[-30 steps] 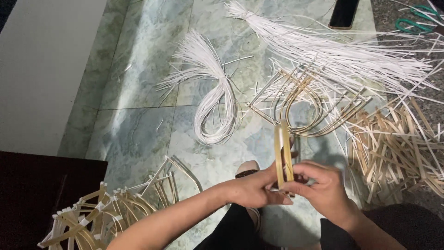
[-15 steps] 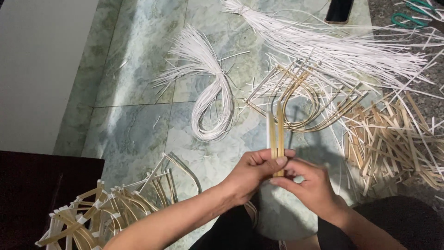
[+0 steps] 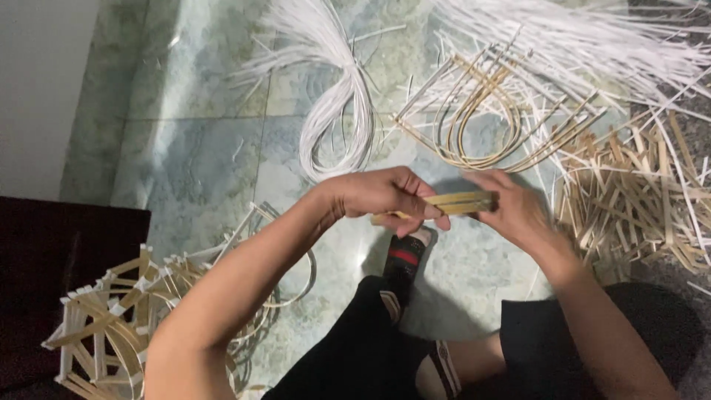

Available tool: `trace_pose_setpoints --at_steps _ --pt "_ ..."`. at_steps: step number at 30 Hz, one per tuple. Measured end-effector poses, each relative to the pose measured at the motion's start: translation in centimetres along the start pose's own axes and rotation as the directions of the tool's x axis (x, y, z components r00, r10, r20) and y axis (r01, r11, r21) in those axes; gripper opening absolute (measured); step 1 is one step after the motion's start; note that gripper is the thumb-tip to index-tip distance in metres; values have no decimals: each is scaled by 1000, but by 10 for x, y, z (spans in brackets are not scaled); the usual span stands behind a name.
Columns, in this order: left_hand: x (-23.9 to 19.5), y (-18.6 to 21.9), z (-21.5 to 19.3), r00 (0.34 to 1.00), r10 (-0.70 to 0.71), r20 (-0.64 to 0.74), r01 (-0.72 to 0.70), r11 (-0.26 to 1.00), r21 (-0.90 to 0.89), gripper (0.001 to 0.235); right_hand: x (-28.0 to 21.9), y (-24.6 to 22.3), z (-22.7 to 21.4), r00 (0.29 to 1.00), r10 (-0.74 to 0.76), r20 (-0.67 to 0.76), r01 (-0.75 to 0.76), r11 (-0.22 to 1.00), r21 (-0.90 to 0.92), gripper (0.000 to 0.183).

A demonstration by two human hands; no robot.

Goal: Assembling and securing thin bamboo strips into frames using tape and scissors.

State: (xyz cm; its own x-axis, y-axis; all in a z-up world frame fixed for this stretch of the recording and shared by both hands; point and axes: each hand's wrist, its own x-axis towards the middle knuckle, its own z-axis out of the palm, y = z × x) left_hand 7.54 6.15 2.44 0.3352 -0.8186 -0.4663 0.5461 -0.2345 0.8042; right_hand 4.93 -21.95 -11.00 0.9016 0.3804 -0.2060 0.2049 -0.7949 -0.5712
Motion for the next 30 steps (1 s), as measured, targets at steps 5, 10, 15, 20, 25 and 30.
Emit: trace_pose_setpoints --at_steps 5,10,15,20,25,30 --pt "-3 -10 2 960 -106 -260 166 961 223 30 7 27 75 990 -81 -119 106 969 224 39" --pt "-10 -70 -13 920 44 -389 -27 998 50 29 9 23 99 994 90 -54 -82 986 144 33" --pt "-18 -80 -8 911 46 -410 -104 988 -118 30 1 29 108 991 86 -106 -57 966 254 41" --pt "-11 -86 0 927 44 -372 -67 997 -49 30 -6 26 103 998 -16 -64 34 957 287 31" --pt "-12 -85 -4 942 3 -335 -30 997 -76 30 -9 20 98 1000 -10 -13 13 975 224 15" --pt "-15 -77 -2 944 -10 -330 -25 995 -100 25 -9 23 103 997 77 -20 -66 943 327 17"
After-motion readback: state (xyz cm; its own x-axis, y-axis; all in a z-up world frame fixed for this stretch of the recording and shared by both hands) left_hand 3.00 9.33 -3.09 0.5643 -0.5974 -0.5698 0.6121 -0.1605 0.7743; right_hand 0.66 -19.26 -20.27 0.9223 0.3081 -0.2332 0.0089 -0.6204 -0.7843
